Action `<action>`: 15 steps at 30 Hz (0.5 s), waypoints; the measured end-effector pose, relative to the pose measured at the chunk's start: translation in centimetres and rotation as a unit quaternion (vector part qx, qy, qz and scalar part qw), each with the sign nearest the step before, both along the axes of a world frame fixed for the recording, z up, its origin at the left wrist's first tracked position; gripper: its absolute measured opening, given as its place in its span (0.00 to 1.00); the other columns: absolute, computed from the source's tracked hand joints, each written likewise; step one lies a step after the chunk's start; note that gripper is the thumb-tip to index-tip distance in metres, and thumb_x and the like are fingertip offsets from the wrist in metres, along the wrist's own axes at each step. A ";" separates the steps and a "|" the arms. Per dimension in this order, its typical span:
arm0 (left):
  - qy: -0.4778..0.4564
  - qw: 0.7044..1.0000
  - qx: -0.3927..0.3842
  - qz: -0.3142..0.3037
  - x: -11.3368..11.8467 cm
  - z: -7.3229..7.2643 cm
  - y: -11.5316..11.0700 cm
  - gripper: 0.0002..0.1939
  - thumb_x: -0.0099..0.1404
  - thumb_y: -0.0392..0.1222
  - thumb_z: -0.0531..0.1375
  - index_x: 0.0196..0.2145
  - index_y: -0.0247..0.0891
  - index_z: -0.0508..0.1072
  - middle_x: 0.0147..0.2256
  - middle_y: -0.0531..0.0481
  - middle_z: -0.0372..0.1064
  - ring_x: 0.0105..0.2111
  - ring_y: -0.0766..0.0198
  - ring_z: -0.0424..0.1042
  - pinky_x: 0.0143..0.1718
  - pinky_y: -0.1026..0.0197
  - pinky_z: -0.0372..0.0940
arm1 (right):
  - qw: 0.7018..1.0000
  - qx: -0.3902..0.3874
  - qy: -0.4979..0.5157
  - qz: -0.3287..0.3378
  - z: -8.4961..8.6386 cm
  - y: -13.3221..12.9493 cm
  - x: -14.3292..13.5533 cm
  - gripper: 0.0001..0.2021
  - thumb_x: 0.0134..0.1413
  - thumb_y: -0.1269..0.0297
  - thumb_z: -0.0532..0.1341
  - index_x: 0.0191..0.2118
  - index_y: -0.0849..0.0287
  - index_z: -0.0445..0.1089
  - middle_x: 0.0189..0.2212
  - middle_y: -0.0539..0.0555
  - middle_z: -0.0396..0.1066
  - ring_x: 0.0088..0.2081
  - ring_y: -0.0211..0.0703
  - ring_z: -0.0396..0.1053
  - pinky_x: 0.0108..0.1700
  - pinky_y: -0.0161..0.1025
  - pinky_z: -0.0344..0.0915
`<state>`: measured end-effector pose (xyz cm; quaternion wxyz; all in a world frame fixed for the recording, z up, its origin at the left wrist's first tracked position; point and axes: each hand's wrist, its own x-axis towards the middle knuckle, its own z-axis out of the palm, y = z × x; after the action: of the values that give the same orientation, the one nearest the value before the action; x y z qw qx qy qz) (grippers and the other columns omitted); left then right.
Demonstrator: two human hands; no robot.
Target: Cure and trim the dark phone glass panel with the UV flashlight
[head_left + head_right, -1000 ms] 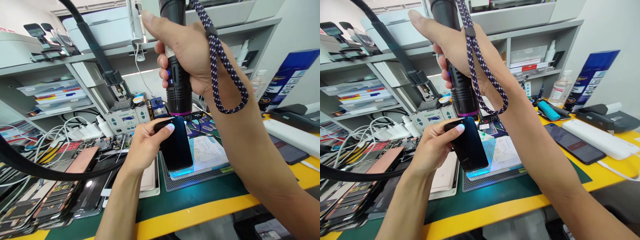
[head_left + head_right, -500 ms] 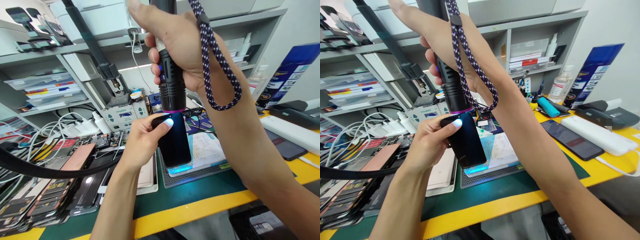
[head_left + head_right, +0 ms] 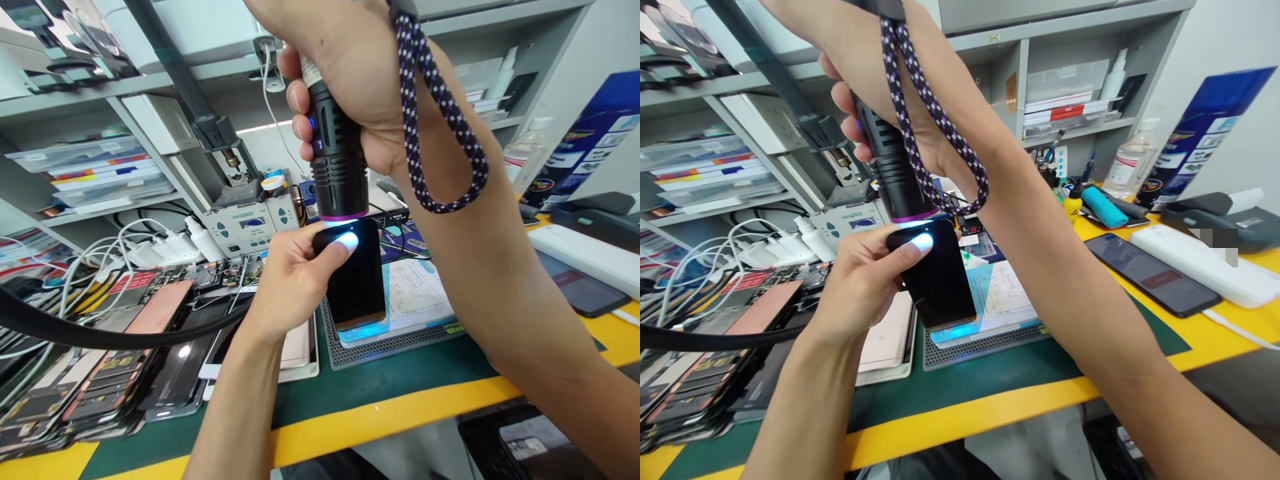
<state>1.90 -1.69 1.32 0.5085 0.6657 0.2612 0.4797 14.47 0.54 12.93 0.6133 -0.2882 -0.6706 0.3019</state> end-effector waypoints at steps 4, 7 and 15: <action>0.007 1.000 0.010 0.005 0.1 0.0 -0.1 0.04 0.61 0.41 0.67 0.32 0.38 0.80 0.28 0.51 0.72 0.30 0.60 0.70 0.33 0.58 0.64 | 1.000 -0.016 0.000 0.015 -0.1 0.0 -0.5 0.16 0.66 0.56 0.60 0.30 0.59 0.59 0.27 0.47 0.57 0.22 0.31 0.58 0.20 0.30 0.68; 0.015 1.000 0.013 0.007 0.2 0.0 -0.1 0.06 0.61 0.42 0.67 0.28 0.37 0.77 0.27 0.52 0.70 0.29 0.62 0.68 0.31 0.59 0.63 | 1.000 0.010 -0.006 0.020 -0.3 -0.1 -0.7 0.15 0.66 0.58 0.60 0.31 0.60 0.60 0.28 0.48 0.56 0.23 0.31 0.58 0.20 0.30 0.68; 0.027 0.999 0.027 -0.015 0.1 -0.2 0.1 0.10 0.65 0.41 0.64 0.27 0.36 0.74 0.26 0.52 0.67 0.29 0.63 0.66 0.33 0.59 0.61 | 0.996 -0.086 0.019 0.018 -0.2 -0.7 -1.6 0.15 0.72 0.62 0.55 0.30 0.60 0.59 0.26 0.45 0.56 0.21 0.27 0.58 0.21 0.28 0.65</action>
<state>1.98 -1.61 1.15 0.4905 0.6958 0.2519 0.4602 12.90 -0.14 12.75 0.5931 -0.3219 -0.6357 0.3748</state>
